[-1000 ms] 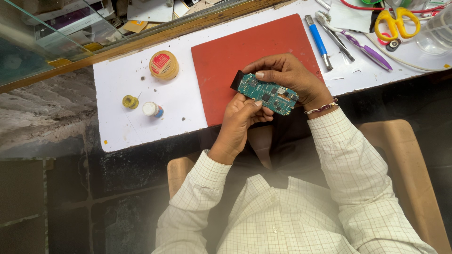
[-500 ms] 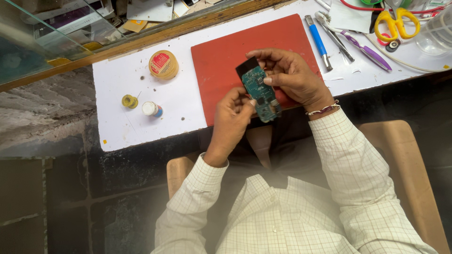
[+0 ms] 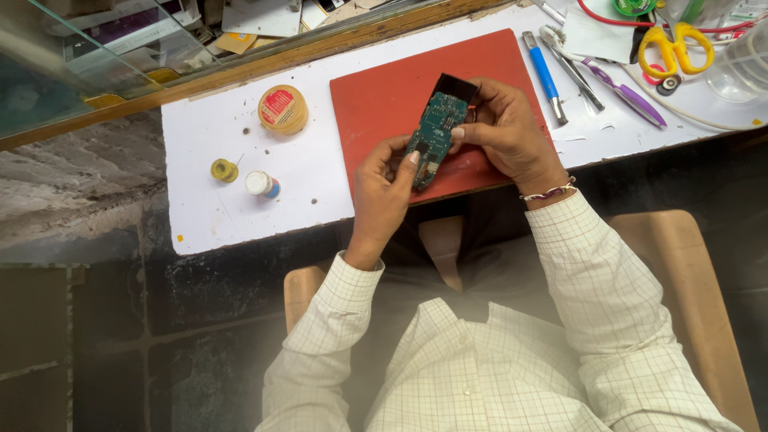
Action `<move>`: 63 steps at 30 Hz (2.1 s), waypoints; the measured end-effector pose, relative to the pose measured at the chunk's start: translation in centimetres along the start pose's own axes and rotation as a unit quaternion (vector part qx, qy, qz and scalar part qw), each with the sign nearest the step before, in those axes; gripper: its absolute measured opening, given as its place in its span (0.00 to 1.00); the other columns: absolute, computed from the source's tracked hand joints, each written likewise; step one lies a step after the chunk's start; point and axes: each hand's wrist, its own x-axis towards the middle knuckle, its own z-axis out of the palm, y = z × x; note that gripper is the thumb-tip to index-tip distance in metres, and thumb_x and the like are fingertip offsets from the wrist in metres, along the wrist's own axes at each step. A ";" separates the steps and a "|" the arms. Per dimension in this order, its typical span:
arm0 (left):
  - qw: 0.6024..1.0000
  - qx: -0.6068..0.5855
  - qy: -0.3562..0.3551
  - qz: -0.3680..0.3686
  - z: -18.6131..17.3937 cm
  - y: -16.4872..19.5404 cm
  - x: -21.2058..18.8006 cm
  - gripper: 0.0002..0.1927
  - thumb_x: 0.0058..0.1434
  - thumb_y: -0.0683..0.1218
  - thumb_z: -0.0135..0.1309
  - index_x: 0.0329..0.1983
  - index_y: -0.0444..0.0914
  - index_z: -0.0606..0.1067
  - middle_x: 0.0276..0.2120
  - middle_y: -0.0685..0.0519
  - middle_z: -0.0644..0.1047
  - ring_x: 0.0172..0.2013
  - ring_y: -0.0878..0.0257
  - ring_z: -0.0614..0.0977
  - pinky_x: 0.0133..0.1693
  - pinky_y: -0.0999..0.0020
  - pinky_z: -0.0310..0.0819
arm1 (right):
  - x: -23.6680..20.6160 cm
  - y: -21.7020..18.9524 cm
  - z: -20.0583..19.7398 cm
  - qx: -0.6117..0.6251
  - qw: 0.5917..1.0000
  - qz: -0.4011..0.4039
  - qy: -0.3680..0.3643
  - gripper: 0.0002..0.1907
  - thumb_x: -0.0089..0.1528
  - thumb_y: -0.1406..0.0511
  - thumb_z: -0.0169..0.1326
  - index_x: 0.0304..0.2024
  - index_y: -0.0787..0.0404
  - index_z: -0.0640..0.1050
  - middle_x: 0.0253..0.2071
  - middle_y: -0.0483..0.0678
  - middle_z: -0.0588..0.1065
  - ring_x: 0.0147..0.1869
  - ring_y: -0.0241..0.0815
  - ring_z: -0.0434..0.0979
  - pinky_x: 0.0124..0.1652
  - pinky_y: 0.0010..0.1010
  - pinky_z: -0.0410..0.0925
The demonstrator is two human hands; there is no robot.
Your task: The person scrubs a phone motherboard with a toothbrush on a red mat, then holds and turns the circuit board with both hands while working on it. They then use a hot air gun over the board and continue handling it before picking up a ringing smartphone.
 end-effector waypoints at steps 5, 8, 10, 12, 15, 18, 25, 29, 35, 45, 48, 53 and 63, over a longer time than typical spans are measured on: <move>0.995 -0.102 -0.018 0.012 -0.4 -0.7 0.4 0.13 0.72 0.40 0.51 0.57 0.29 0.75 0.47 0.50 0.82 0.47 0.68 0.82 0.52 0.73 0.79 | -0.4 -0.4 0.1 0.019 0.999 0.017 -0.033 0.22 0.61 0.71 0.60 0.58 0.66 0.73 0.45 0.53 0.79 0.43 0.41 0.82 0.44 0.30 0.78; 0.991 -0.124 -0.038 -0.020 -0.8 -0.6 0.3 0.14 0.71 0.40 0.52 0.57 0.30 0.76 0.48 0.51 0.81 0.47 0.68 0.81 0.51 0.73 0.77 | -0.4 -0.8 0.4 0.037 0.999 0.013 -0.027 0.22 0.62 0.65 0.61 0.56 0.68 0.74 0.49 0.49 0.78 0.46 0.39 0.82 0.43 0.29 0.78; 0.987 -0.142 -0.055 -0.047 -1.4 -0.3 0.5 0.14 0.70 0.40 0.53 0.57 0.31 0.77 0.48 0.51 0.82 0.46 0.67 0.80 0.50 0.72 0.76 | -0.4 -1.0 0.6 0.015 0.999 0.000 -0.039 0.25 0.60 0.63 0.61 0.56 0.68 0.73 0.50 0.47 0.77 0.51 0.36 0.80 0.50 0.28 0.77; 0.981 -0.164 -0.074 -0.070 -2.2 0.0 0.9 0.15 0.68 0.40 0.54 0.56 0.32 0.78 0.48 0.51 0.82 0.46 0.66 0.80 0.50 0.71 0.75 | -0.4 -1.3 0.7 0.017 0.998 0.015 -0.065 0.27 0.59 0.62 0.63 0.57 0.68 0.73 0.47 0.48 0.77 0.48 0.37 0.81 0.50 0.29 0.77; 0.973 -0.197 -0.070 -0.101 -2.9 0.3 1.3 0.15 0.67 0.39 0.55 0.56 0.32 0.78 0.47 0.49 0.82 0.46 0.65 0.80 0.49 0.69 0.75 | -0.5 -1.6 0.8 0.040 0.992 0.057 -0.110 0.29 0.59 0.63 0.66 0.59 0.68 0.72 0.41 0.52 0.79 0.38 0.42 0.83 0.42 0.32 0.78; 0.970 -0.208 -0.086 -0.096 -3.3 0.4 1.4 0.15 0.66 0.39 0.55 0.55 0.32 0.77 0.50 0.50 0.80 0.49 0.65 0.80 0.55 0.69 0.75 | -0.7 -1.7 0.7 0.035 0.990 0.071 -0.116 0.31 0.56 0.63 0.70 0.57 0.68 0.72 0.41 0.52 0.79 0.39 0.42 0.83 0.42 0.33 0.78; 0.969 -0.197 -0.099 -0.114 -3.6 0.7 1.6 0.16 0.64 0.40 0.56 0.55 0.31 0.77 0.49 0.48 0.81 0.48 0.64 0.80 0.53 0.69 0.76 | -0.6 -1.4 0.4 0.067 0.984 0.094 -0.139 0.36 0.51 0.57 0.76 0.53 0.67 0.72 0.41 0.53 0.80 0.39 0.43 0.85 0.40 0.33 0.80; 0.972 -0.179 -0.099 -0.116 -3.6 0.9 1.6 0.17 0.63 0.40 0.56 0.55 0.32 0.77 0.47 0.47 0.81 0.47 0.64 0.81 0.53 0.69 0.77 | -0.7 -1.2 0.1 0.088 0.980 0.104 -0.142 0.36 0.52 0.59 0.76 0.53 0.67 0.72 0.41 0.54 0.80 0.39 0.42 0.84 0.42 0.36 0.80; 0.975 -0.168 -0.090 -0.113 -3.4 0.9 1.6 0.17 0.63 0.40 0.56 0.55 0.32 0.77 0.45 0.49 0.81 0.46 0.65 0.80 0.53 0.69 0.77 | -0.7 -1.1 -0.1 0.065 0.982 0.087 -0.154 0.31 0.55 0.60 0.73 0.53 0.66 0.72 0.42 0.53 0.80 0.42 0.43 0.84 0.45 0.37 0.80; 0.971 -0.212 -0.058 -0.090 -3.3 0.2 1.8 0.18 0.64 0.37 0.52 0.57 0.31 0.73 0.50 0.47 0.75 0.49 0.65 0.79 0.54 0.69 0.77 | -0.7 -0.8 0.1 -0.019 0.997 0.070 -0.037 0.18 0.54 0.69 0.54 0.48 0.66 0.75 0.43 0.46 0.76 0.46 0.35 0.77 0.52 0.25 0.72; 0.969 -0.227 -0.041 -0.093 -3.2 0.1 1.9 0.18 0.62 0.36 0.51 0.57 0.31 0.72 0.51 0.47 0.75 0.47 0.65 0.80 0.53 0.68 0.78 | -0.7 -0.7 0.3 -0.040 0.997 0.059 -0.012 0.18 0.52 0.70 0.49 0.45 0.65 0.75 0.42 0.45 0.75 0.46 0.34 0.75 0.51 0.24 0.71; 0.971 -0.219 -0.032 -0.086 -3.0 0.1 1.9 0.17 0.63 0.35 0.51 0.56 0.31 0.72 0.52 0.47 0.75 0.47 0.65 0.81 0.53 0.68 0.79 | -0.4 -0.8 0.7 -0.086 0.995 0.045 0.015 0.17 0.48 0.72 0.44 0.39 0.64 0.75 0.42 0.48 0.75 0.49 0.37 0.75 0.52 0.26 0.70; 0.985 -0.165 -0.029 -0.044 -2.6 -0.1 1.6 0.12 0.65 0.35 0.53 0.52 0.33 0.74 0.49 0.49 0.77 0.49 0.65 0.81 0.55 0.67 0.78 | -0.2 -0.5 0.6 -0.052 0.997 0.044 0.023 0.13 0.50 0.76 0.41 0.33 0.63 0.75 0.42 0.49 0.74 0.46 0.36 0.71 0.47 0.25 0.68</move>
